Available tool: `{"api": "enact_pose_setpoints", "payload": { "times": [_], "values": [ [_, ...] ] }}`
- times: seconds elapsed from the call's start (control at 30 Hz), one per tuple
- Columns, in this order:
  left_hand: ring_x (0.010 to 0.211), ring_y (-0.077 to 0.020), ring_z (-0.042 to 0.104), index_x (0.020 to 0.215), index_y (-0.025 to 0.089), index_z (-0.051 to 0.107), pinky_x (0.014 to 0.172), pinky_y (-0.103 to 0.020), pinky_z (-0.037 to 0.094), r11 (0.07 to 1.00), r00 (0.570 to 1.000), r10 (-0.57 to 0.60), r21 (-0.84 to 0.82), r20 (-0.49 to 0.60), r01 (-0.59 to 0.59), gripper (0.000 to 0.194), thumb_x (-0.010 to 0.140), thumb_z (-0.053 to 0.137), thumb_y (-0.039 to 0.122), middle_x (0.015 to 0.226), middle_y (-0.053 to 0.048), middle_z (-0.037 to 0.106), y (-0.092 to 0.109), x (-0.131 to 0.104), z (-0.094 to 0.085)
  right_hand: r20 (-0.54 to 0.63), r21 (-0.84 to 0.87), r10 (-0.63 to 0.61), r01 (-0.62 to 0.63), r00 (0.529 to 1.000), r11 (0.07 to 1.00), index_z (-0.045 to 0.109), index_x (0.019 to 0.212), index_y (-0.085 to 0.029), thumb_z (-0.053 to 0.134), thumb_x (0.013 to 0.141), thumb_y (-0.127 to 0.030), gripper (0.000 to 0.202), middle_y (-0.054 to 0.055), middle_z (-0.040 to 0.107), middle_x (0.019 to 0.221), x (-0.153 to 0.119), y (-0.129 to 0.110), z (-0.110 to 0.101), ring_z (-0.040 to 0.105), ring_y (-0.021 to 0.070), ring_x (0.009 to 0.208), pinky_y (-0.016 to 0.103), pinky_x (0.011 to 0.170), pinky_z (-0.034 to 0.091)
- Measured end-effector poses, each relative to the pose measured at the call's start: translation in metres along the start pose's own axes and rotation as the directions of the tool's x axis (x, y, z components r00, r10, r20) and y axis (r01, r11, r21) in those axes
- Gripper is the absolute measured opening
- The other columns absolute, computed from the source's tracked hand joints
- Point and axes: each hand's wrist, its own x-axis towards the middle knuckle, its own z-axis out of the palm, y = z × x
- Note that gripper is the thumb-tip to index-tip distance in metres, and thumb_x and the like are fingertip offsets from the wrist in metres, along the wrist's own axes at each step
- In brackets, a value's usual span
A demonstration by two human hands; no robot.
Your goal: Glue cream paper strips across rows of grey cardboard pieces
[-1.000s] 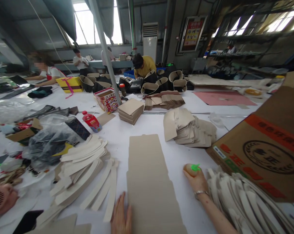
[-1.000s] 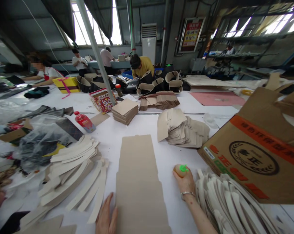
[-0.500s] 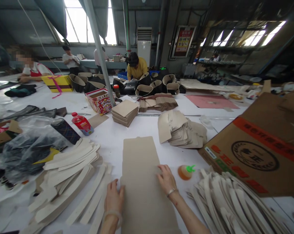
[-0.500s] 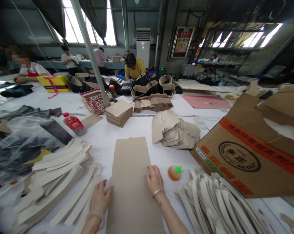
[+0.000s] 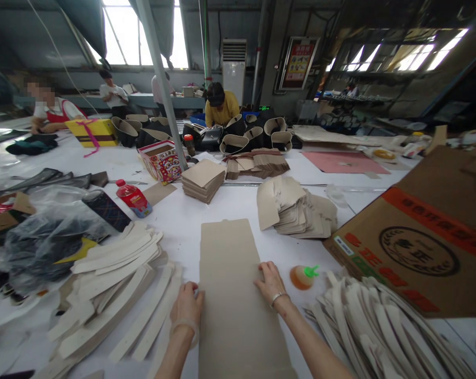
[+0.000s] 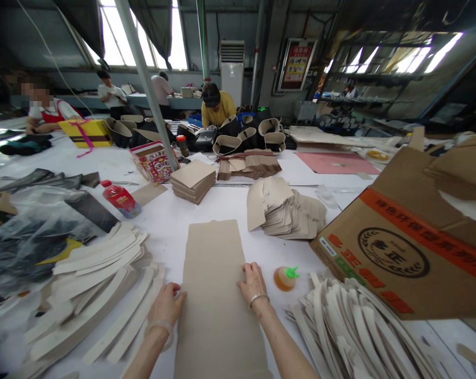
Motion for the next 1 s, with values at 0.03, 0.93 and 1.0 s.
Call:
{"api": "enact_pose_setpoints", "payload": {
  "times": [0.03, 0.93, 1.0],
  "values": [
    [0.091, -0.0178, 0.058, 0.092, 0.02, 0.053, 0.073, -0.028, 0.04, 1.0, 1.0, 0.007, 0.001, -0.006, -0.007, 0.021, 0.08, 0.042, 0.033, 0.102, -0.006, 0.059, 0.001, 0.0, 0.0, -0.004, 0.002, 0.002, -0.002, 1.0, 1.0, 0.055, 0.088, -0.02, 0.057, 0.065, -0.014, 0.024, 0.005, 0.051, 0.094, -0.001, 0.0, 0.0, 0.049, 0.0208, 0.093, 0.029, 0.085, 0.04],
    [0.092, -0.0122, 0.055, 0.102, 0.021, 0.052, 0.08, -0.023, 0.039, 0.944, 0.946, 0.32, -0.096, 0.048, -0.315, 0.028, 0.078, 0.04, 0.012, 0.109, -0.003, 0.054, -0.024, -0.036, 0.011, 0.021, -0.099, -0.038, 0.04, 0.999, 0.994, 0.058, 0.1, -0.02, 0.049, 0.072, -0.014, 0.03, 0.008, 0.057, 0.103, -0.069, 0.018, -0.006, 0.049, 0.0226, 0.098, 0.032, 0.084, 0.04],
    [0.092, -0.0121, 0.055, 0.101, 0.021, 0.052, 0.08, -0.023, 0.04, 0.944, 0.945, 0.322, -0.092, 0.055, -0.316, 0.027, 0.078, 0.041, 0.013, 0.109, -0.003, 0.054, -0.024, -0.035, 0.011, 0.016, -0.126, -0.067, 0.069, 0.998, 0.99, 0.058, 0.1, -0.019, 0.049, 0.073, -0.015, 0.028, 0.008, 0.057, 0.102, -0.071, 0.019, -0.005, 0.049, 0.0226, 0.098, 0.032, 0.083, 0.04]
  ]
}}
